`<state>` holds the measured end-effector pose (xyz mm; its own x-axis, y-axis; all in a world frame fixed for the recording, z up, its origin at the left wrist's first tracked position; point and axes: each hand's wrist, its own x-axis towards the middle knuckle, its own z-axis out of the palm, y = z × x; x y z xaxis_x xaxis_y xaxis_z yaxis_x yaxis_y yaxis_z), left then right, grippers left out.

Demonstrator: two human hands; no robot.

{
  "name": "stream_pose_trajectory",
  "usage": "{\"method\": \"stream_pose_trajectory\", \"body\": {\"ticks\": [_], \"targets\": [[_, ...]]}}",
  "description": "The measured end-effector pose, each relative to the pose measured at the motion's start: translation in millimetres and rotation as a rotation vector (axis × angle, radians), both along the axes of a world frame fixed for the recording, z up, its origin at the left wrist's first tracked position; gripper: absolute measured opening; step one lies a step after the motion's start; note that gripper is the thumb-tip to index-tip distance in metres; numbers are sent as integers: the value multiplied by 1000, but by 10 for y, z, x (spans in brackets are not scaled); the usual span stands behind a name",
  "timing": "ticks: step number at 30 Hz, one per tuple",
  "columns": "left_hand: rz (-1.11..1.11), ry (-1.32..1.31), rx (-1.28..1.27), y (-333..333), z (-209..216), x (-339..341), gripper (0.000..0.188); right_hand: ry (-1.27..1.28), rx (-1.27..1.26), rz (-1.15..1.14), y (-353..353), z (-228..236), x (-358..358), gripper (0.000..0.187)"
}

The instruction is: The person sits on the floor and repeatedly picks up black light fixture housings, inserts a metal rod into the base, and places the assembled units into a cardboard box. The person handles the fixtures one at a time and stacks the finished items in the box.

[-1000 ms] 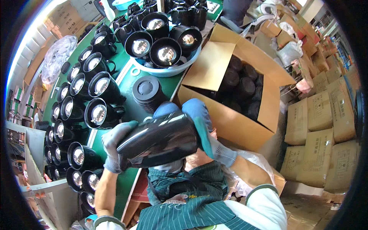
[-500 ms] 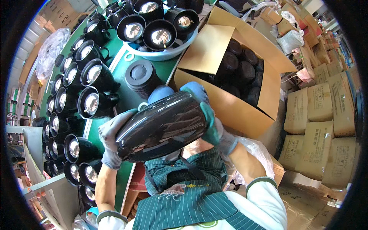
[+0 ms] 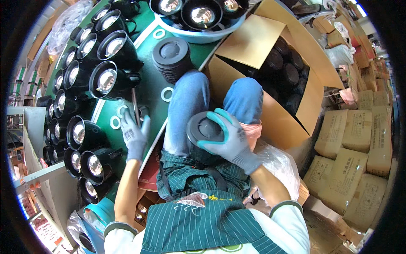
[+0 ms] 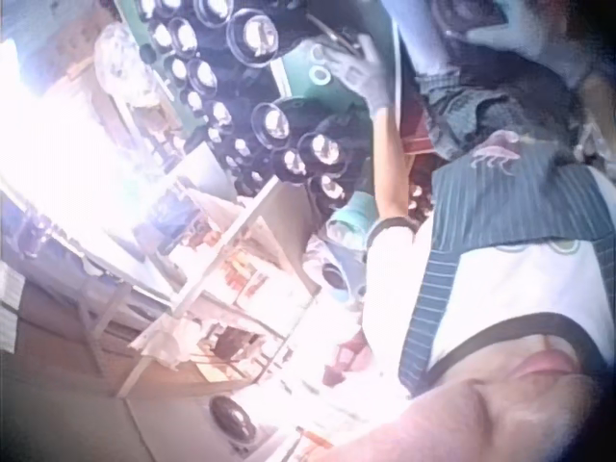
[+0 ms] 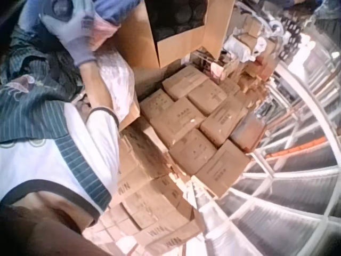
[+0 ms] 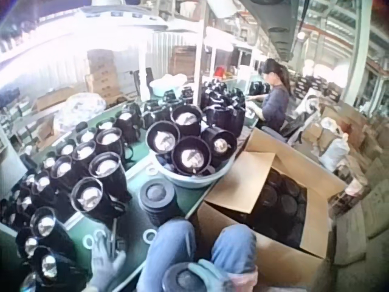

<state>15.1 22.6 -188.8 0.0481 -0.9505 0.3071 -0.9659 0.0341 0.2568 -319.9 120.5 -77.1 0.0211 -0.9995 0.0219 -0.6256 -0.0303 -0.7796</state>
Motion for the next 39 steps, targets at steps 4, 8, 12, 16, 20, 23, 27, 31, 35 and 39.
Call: {"method": "stream_pose_trajectory", "body": {"ticks": [4, 8, 12, 16, 20, 23, 27, 31, 35, 39], "targets": [[28, 152, 449, -275, 207, -115, 72, -360, -78, -64, 48, -282, -60, 91], [-483, 916, 433, -334, 715, -476, 66, -631, -134, -167, 193, -544, -4, 85], [-1205, 461, 695, -624, 1691, -1205, 73, -1098, -36, -314, 86, -255, 43, 80], [-1108, -70, 738, -369, 2066, -1579, 75, -1446, 102, -456, -176, 4, -98, 70], [-864, -220, 723, 129, 2185, -1644, 91, -1417, 198, -148, -611, -336, -299, 48], [-791, -388, 562, 342, 2159, -1823, 98, -1102, 57, -45, -910, -386, -264, 37], [-793, -109, 309, 326, 2083, -1743, 88, -1748, 205, 170, -725, -560, -347, 45], [-806, 407, 201, -142, 1706, -1339, 72, -1644, 67, 123, -175, -355, -323, 46], [-1068, 591, 370, -648, 1403, -1433, 59, -1185, -49, 260, 108, 154, -310, 38], [-1404, 700, 365, -957, 1118, -1862, 38, -411, -284, 698, -62, 674, -133, 24]]}}
